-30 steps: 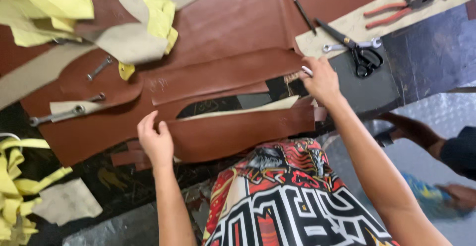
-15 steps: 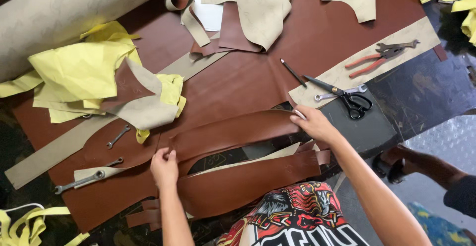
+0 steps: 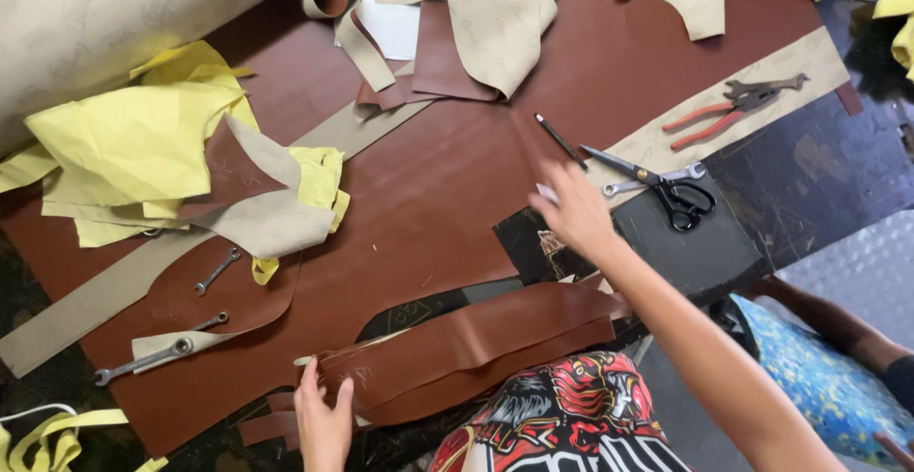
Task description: The person sorts through a pile of brown leather pieces and yellow fabric scraps on a workbench. They pick up, unfold, and stack various leather strips and larger pieces, occasionally using a white marker to write on the leather. The person organizes the materials into neat piles while handling them one at a time.
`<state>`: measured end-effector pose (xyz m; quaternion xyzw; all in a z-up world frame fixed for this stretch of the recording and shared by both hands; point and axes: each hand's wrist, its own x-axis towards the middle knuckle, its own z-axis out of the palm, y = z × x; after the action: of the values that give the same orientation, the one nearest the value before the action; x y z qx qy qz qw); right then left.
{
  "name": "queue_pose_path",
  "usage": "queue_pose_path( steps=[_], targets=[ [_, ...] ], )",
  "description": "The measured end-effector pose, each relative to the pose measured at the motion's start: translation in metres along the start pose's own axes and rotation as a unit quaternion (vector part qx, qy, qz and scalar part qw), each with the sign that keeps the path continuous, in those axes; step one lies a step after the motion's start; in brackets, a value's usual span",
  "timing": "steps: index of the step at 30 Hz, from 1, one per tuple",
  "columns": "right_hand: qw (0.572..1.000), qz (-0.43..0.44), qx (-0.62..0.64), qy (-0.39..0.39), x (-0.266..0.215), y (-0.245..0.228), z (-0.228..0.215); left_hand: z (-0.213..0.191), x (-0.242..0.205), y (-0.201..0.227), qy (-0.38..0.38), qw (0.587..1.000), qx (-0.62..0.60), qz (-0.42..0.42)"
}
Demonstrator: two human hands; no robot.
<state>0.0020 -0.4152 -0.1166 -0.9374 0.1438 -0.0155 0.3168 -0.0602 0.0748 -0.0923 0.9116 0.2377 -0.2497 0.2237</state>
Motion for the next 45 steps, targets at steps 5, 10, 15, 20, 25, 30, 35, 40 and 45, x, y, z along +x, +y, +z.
queue_pose_path(
  steps=[5,10,15,20,25,30,35,40,45],
  targets=[
    [0.995,0.081,-0.048,0.042,0.136,-0.043,0.022,-0.005,-0.015,0.061,0.056,0.984,-0.008,0.17],
    [0.986,0.074,-0.092,0.119,0.207,-0.002,0.041,0.012,-0.021,0.101,0.046,0.975,-0.04,0.215],
    [0.986,0.029,-0.032,0.159,0.202,0.03,0.002,0.029,-0.039,0.128,-0.026,0.974,-0.083,0.211],
    [0.995,0.068,-0.079,-0.001,0.18,-0.007,0.008,0.032,-0.04,0.167,-0.095,0.964,-0.057,0.243],
    [0.989,0.039,-0.043,0.137,0.197,0.01,0.022,0.018,-0.046,0.173,-0.078,0.966,-0.062,0.241],
    [0.952,-0.07,0.078,0.288,0.238,0.026,-0.066,0.017,-0.039,0.156,-0.043,0.961,-0.105,0.251],
    [0.945,-0.038,0.317,0.068,0.182,-0.057,-0.191,0.036,-0.035,0.187,-0.161,0.927,-0.275,0.196],
    [0.923,-0.02,0.354,-0.149,0.06,-0.166,-0.248,0.061,-0.077,0.268,-0.49,0.61,-0.6,0.165],
    [0.808,0.121,0.543,-0.196,-0.034,-0.17,-0.269,0.044,-0.111,0.307,-0.55,0.462,-0.68,0.146]
  ],
)
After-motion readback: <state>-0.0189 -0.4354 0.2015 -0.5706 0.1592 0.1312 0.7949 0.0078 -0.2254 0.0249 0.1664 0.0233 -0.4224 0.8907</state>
